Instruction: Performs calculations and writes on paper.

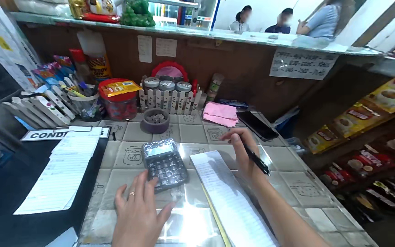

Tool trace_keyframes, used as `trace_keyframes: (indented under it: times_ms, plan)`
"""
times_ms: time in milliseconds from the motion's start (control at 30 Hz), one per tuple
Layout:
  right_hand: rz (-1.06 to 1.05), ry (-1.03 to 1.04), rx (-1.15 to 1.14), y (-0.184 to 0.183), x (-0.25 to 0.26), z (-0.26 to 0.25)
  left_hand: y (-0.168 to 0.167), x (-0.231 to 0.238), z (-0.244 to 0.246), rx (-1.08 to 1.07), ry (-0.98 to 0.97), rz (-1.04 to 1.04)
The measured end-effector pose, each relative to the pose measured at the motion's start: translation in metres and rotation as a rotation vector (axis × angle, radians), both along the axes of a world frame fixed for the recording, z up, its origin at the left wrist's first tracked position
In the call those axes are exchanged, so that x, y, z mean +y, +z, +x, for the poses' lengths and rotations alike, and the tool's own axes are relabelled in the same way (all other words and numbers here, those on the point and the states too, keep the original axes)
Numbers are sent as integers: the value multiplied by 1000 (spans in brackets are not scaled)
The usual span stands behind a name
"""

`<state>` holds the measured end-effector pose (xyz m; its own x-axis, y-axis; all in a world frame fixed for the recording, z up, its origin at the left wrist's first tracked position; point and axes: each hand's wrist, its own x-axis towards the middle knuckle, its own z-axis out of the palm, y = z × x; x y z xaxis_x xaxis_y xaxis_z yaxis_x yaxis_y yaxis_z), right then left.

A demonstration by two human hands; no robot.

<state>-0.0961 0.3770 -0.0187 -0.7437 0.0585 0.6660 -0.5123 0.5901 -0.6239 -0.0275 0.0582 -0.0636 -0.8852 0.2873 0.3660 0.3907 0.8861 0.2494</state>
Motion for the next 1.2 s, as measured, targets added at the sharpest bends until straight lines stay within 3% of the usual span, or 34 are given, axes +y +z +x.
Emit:
trace_keyframes:
  times_ms: [200, 333, 467, 633, 733, 900, 1200]
  plan:
    - [-529, -128, -45, 6, 22, -6, 11, 1, -4, 114, -170, 46]
    - [-922, -268, -63, 20, 31, -5, 53, 12, -16, 175, -358, 58]
    - [-1104, -315, -117, 29, 40, 0, 88, 42, -47, 224, -518, 31]
    - [-1204, -339, -112, 28, 46, 0, 78, 71, -70, 239, -813, 73]
    - [-1203, -364, -138, 29, 44, 0, 53, 75, -60, 275, -1051, 91]
    - [-1168, -367, -199, 25, 40, -4, 26, 74, -31, 140, -1341, -24]
    - [-1143, -365, -249, 22, 36, -5, 28, 73, -15, 204, -1415, -54]
